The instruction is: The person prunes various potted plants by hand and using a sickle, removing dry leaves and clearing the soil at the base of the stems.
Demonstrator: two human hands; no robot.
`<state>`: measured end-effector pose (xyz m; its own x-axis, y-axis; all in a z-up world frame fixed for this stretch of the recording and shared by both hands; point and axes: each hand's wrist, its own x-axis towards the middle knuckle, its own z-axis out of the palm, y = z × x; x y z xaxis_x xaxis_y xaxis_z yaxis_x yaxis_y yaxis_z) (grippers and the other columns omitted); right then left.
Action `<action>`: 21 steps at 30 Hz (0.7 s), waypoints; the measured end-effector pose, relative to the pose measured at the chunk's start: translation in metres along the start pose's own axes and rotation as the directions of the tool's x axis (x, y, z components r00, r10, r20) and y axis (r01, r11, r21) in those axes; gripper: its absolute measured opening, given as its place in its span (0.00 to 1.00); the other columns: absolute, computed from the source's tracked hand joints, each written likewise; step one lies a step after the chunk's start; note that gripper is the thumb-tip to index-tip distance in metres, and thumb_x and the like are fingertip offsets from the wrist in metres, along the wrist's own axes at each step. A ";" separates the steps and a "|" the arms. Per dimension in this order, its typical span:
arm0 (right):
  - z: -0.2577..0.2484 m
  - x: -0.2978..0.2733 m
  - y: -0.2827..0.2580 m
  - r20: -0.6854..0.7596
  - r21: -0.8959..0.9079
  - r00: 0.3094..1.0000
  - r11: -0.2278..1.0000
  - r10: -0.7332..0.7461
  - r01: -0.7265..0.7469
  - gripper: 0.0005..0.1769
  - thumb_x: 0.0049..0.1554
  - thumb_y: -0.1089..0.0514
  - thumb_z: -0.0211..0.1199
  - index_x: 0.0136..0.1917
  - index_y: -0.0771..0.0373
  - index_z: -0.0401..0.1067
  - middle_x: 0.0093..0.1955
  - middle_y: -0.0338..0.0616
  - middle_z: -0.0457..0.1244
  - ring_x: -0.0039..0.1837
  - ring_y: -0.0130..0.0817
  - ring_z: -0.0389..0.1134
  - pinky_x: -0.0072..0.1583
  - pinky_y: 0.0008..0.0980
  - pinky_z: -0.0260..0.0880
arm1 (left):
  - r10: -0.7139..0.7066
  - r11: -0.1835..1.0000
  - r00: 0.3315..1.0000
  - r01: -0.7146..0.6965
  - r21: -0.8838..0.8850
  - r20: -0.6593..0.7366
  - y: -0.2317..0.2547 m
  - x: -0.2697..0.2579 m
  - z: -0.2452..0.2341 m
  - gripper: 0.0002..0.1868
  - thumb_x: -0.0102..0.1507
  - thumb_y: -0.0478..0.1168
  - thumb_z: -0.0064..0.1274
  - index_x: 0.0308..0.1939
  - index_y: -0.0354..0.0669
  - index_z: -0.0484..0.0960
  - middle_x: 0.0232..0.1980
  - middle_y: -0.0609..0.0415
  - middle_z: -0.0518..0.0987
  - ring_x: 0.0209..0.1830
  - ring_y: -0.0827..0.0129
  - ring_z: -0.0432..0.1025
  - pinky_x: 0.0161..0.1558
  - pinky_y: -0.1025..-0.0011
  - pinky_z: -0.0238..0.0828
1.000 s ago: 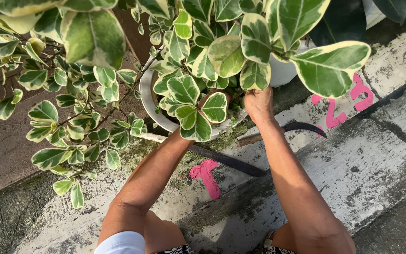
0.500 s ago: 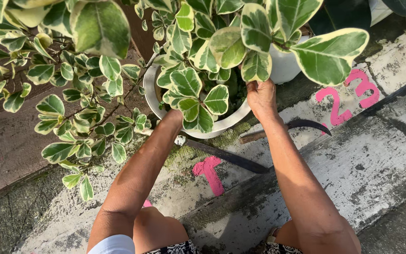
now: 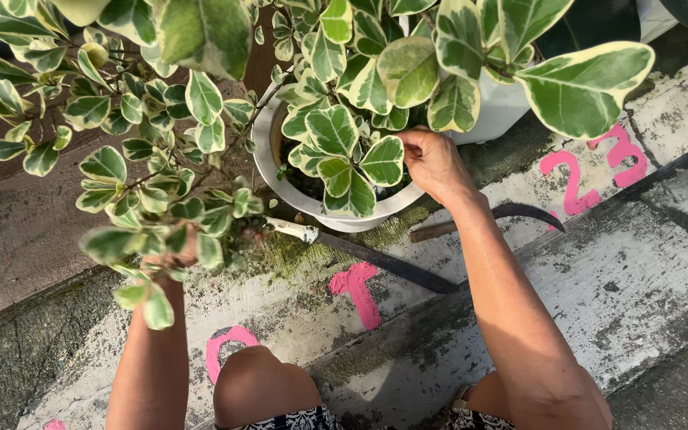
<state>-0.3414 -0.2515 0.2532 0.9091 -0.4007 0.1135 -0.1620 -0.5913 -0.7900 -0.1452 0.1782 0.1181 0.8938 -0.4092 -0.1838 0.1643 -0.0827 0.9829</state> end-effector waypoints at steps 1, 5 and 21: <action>0.002 -0.001 -0.005 0.005 0.017 0.999 0.999 -0.044 0.044 0.13 0.58 0.63 0.64 0.57 0.59 0.78 0.53 0.42 0.72 0.52 0.28 0.74 0.55 0.28 0.73 | -0.068 0.997 0.997 0.070 0.042 -0.030 -0.017 -0.002 -0.008 0.18 0.69 0.40 0.53 0.63 0.50 0.69 0.49 0.47 0.72 0.47 0.58 0.69 0.46 0.55 0.65; 0.004 -0.003 -0.016 0.033 -0.089 0.999 0.996 0.006 -0.003 0.14 0.56 0.58 0.67 0.55 0.61 0.77 0.53 0.46 0.72 0.54 0.35 0.74 0.55 0.34 0.71 | -0.246 0.945 0.969 0.243 0.219 -0.011 -0.072 0.001 0.006 0.21 0.69 0.43 0.48 0.66 0.51 0.66 0.55 0.48 0.67 0.53 0.59 0.63 0.51 0.53 0.57; 0.009 0.000 -0.001 0.030 -0.140 0.999 0.990 0.028 -0.024 0.13 0.56 0.61 0.65 0.56 0.61 0.78 0.52 0.50 0.72 0.55 0.42 0.74 0.57 0.38 0.72 | 0.133 -0.065 0.980 -0.144 0.987 0.152 0.059 0.061 0.192 0.34 0.67 0.57 0.32 0.77 0.54 0.52 0.77 0.51 0.47 0.77 0.62 0.41 0.71 0.46 0.26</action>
<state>-0.3378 -0.2443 0.2483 0.9154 -0.3959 0.0731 -0.2355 -0.6739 -0.7003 -0.1610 -0.0264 0.1631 0.8340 -0.5495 -0.0505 -0.5515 -0.8331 -0.0436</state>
